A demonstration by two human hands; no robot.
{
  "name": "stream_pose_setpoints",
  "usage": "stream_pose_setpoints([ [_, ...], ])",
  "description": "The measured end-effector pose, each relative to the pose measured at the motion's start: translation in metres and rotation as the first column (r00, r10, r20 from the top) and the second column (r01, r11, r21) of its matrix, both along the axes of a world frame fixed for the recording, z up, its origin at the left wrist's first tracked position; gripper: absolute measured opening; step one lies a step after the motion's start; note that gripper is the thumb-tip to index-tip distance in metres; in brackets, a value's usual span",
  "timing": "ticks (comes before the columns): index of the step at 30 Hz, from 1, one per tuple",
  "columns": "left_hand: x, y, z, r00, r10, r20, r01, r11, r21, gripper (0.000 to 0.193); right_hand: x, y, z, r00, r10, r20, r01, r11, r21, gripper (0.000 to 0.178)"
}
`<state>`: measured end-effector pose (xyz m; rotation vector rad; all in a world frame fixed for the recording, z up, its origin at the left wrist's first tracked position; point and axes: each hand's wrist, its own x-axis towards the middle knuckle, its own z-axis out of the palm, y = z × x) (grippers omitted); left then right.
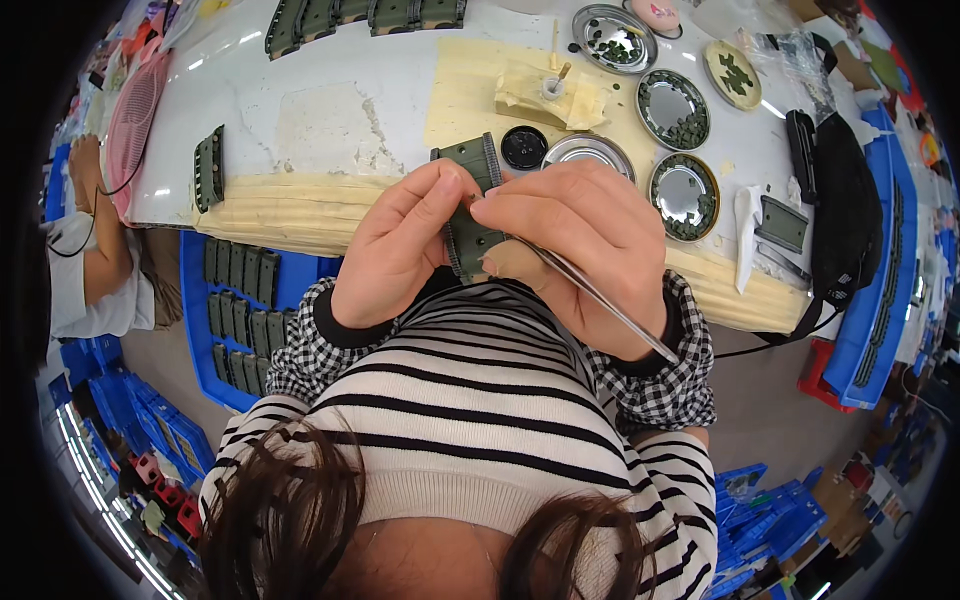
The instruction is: Assembling internal components into toy tank chassis at a factory workbench.
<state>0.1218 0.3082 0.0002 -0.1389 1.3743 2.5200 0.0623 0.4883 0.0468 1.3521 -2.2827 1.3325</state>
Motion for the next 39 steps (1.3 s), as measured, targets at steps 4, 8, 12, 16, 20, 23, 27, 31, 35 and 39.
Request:
stream_pose_setpoints([
  [4, 0.000, -0.002, -0.005, 1.000, 0.006, 0.002, -0.006, 1.000, 0.020, 0.028, 0.002, -0.003, 0.000, 0.999, 0.005, 0.044, -0.006, 1.000, 0.029, 0.027],
  [8, 0.000, -0.001, 0.002, 1.000, 0.019, 0.012, -0.021, 0.985, 0.170, 0.027, 0.005, -0.004, -0.005, 0.980, 0.013, 0.199, 0.017, 0.988, -0.152, 0.020],
  [12, -0.001, -0.001, 0.000, 1.000, 0.011, 0.019, -0.014, 0.982, 0.189, 0.028, 0.010, -0.007, -0.013, 0.966, -0.004, 0.257, 0.060, 0.976, -0.209, 0.020],
  [16, 0.000, -0.005, 0.001, 1.000, -0.008, 0.017, 0.004, 0.973, 0.229, 0.028, 0.009, -0.009, -0.012, 0.975, -0.020, 0.221, 0.067, 0.976, -0.206, 0.020],
  [20, 0.001, -0.002, -0.001, 1.000, 0.028, 0.002, -0.028, 0.980, 0.196, 0.028, 0.009, -0.011, -0.013, 0.980, -0.037, 0.194, 0.076, 0.977, -0.197, 0.021],
  [23, 0.000, -0.004, 0.002, 1.000, 0.024, -0.005, -0.023, 0.977, 0.210, 0.029, 0.008, -0.012, -0.015, 0.984, -0.032, 0.173, 0.069, 0.975, -0.212, 0.023],
  [27, 0.001, -0.003, -0.002, 0.999, 0.047, -0.011, -0.043, 0.974, 0.224, 0.029, 0.009, -0.013, -0.017, 0.983, -0.027, 0.183, 0.066, 0.975, -0.213, 0.025],
  [31, 0.002, -0.003, -0.002, 0.999, 0.040, -0.008, -0.037, 0.972, 0.232, 0.029, 0.009, -0.015, -0.017, 0.983, -0.028, 0.182, 0.069, 0.973, -0.221, 0.025],
  [35, 0.003, -0.005, -0.002, 0.999, 0.036, 0.002, -0.035, 0.975, 0.218, 0.030, 0.010, -0.016, -0.018, 0.982, -0.035, 0.186, 0.075, 0.975, -0.210, 0.025],
  [39, 0.004, -0.004, -0.003, 0.999, 0.045, -0.015, -0.041, 0.980, 0.195, 0.031, 0.011, -0.018, -0.022, 0.981, -0.049, 0.188, 0.095, 0.965, -0.244, 0.025],
])
